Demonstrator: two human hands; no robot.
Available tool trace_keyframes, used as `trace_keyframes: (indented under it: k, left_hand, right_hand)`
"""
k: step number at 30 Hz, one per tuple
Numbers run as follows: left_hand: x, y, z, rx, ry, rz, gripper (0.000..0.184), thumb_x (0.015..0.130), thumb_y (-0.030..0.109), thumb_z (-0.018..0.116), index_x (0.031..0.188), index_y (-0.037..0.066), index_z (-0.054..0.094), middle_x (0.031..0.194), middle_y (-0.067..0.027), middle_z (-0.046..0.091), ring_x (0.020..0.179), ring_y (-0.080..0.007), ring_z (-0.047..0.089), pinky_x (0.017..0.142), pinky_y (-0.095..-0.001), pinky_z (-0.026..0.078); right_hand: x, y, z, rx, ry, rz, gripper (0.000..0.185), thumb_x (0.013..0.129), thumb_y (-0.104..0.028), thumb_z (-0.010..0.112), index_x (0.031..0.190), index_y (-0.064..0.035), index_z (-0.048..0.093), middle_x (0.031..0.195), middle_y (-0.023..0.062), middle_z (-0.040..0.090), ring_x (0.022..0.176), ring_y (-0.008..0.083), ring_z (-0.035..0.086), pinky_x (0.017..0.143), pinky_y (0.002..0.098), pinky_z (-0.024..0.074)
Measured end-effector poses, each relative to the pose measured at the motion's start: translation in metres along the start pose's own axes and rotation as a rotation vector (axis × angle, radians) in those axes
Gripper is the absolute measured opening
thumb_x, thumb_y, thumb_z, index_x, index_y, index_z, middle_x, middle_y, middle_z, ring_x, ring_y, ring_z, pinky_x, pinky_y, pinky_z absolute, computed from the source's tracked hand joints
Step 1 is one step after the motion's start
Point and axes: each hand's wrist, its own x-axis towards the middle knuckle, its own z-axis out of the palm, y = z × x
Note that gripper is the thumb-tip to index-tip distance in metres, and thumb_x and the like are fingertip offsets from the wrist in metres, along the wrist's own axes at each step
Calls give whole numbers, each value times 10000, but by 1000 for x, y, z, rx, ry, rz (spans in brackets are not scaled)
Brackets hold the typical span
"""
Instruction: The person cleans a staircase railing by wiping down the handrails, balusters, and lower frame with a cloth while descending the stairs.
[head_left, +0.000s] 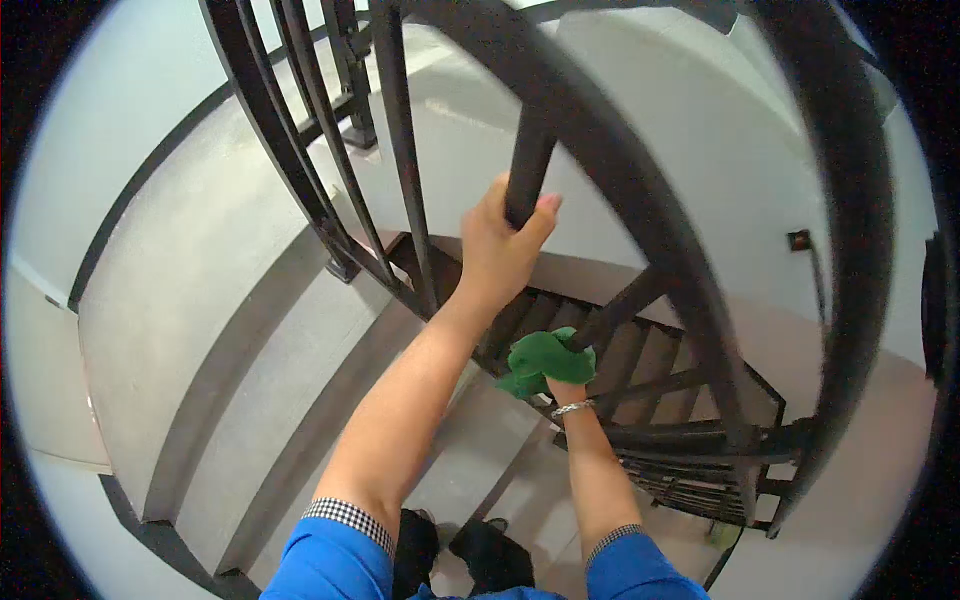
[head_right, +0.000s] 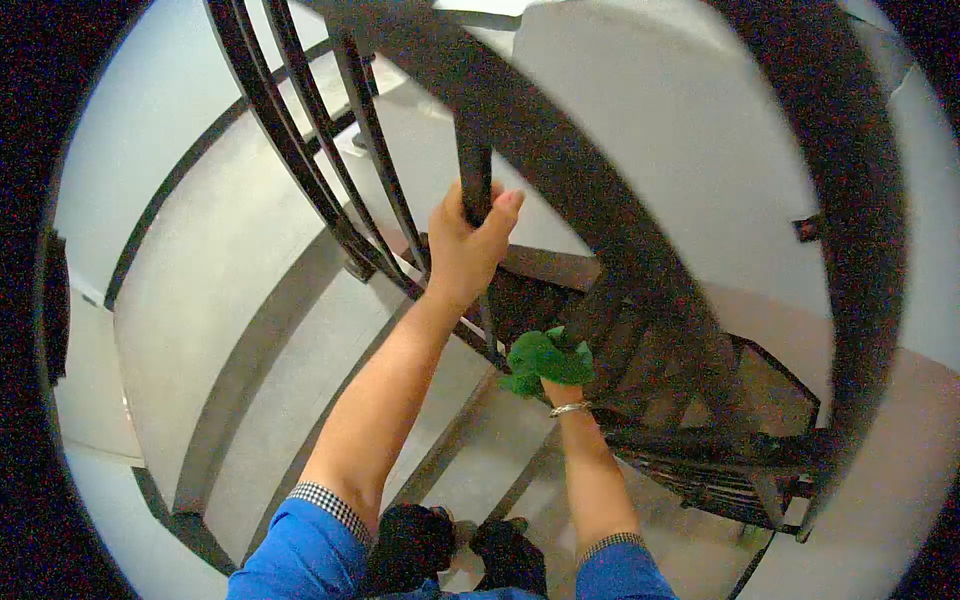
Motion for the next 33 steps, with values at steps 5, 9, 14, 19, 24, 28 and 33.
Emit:
trace_keyframes:
  k: [5,9,14,19,24,28,33]
  left_hand:
    - [1,5,-13,-202,-81,98,212,785,213,654,766,44,528,564,11,518,450,-67,471,411,-225,371]
    - [-34,-88,-12,-3,-115,76,200,780,195,644,758,30,532,557,-9,526,463,-91,489,432,-254,387]
    - [-68,-120,-11,11,0,34,167,794,175,612,771,24,546,576,-37,538,532,-121,513,511,-287,412]
    - [-63,-137,-22,-13,-80,5,180,804,164,594,866,5,535,581,-111,539,539,-232,549,540,-344,428]
    - [-69,-132,-8,-7,-102,-17,171,798,155,615,854,12,540,546,-67,508,486,-139,489,495,-302,412]
    - [-69,-133,-1,-57,-125,3,168,795,150,621,850,14,541,529,-59,499,468,-133,480,478,-302,405]
    - [-68,-131,-5,-25,-81,26,164,791,156,631,816,25,536,501,-26,481,461,-96,458,452,-283,382]
  right_hand:
    - [-37,75,34,-459,-94,-185,167,775,-207,587,899,-102,623,848,88,616,799,265,585,729,396,455]
    - [-72,160,81,-541,-206,-244,189,788,-214,566,920,-87,613,864,89,614,836,264,577,752,411,443]
    - [-89,209,109,-527,-62,-55,227,771,-281,523,899,-119,617,848,94,603,832,296,550,752,417,425]
    - [-101,163,71,-635,68,-6,223,838,-189,497,969,-44,606,952,116,618,936,252,550,863,400,406]
    - [-147,32,-4,-110,276,52,215,805,-68,553,1009,-14,593,981,91,613,971,188,542,854,341,433]
    - [-149,-49,-14,303,184,225,231,795,-42,555,1021,-5,582,1027,97,598,986,187,533,871,339,429]
    - [-143,70,43,167,284,105,329,808,-166,582,1117,-63,536,1080,80,577,1036,238,507,923,345,394]
